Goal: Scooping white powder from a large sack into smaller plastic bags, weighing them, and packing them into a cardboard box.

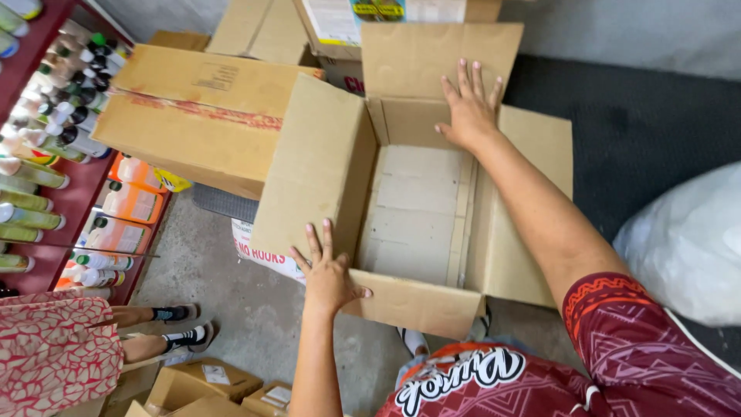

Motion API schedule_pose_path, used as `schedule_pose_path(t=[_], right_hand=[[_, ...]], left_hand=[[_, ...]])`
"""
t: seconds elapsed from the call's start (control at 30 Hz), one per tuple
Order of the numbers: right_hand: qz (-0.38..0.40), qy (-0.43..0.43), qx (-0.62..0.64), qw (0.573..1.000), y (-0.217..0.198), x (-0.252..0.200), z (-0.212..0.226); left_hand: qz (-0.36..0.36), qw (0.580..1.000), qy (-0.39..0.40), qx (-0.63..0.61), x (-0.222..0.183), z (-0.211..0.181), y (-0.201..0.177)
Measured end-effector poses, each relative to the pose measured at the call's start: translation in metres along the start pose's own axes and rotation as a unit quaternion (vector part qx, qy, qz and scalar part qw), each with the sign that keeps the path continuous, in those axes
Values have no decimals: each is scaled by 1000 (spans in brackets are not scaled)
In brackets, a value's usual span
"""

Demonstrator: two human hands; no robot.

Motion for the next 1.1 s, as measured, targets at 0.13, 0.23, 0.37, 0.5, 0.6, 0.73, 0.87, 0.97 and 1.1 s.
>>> schedule_pose_path(t=[0.13,0.23,0.37,0.5,0.6,0.73,0.87,0.97,1.1], right_hand=[[-30,24,132,991,-11,-38,-37],[-101,-5,209,973,-36,-83,-73],[-193,19,292,937,-32,-157,-137],[-291,160,338,881,47,-231,-227],[-146,294,391,860,198,-268,-257],[-15,252,387,887,214,-299,-189],[191,189,676,686,256,-290,-90],[160,40,674,720,235,-283,-63],[108,0,797,595,219,-284,-51]], left_hand=[[36,999,8,-17,9,-5,11],[-4,993,57,-100,25,-33,16],[-46,973,154,-165,31,-123,12],[32,946,255,-199,25,-218,41],[92,934,301,-171,15,-284,51],[128,938,311,-89,14,-327,85],[118,947,299,18,8,-336,114],[86,951,293,47,9,-332,126],[45,952,303,25,11,-329,126]])
Point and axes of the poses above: each hand's wrist, its own x-axis towards the middle knuckle, its own y-axis out of the palm, z = x × y, the point moved 10 cm from there along x, towards the middle knuckle, and after that the axes turned 12 degrees about -x, right-handed, at the moved point
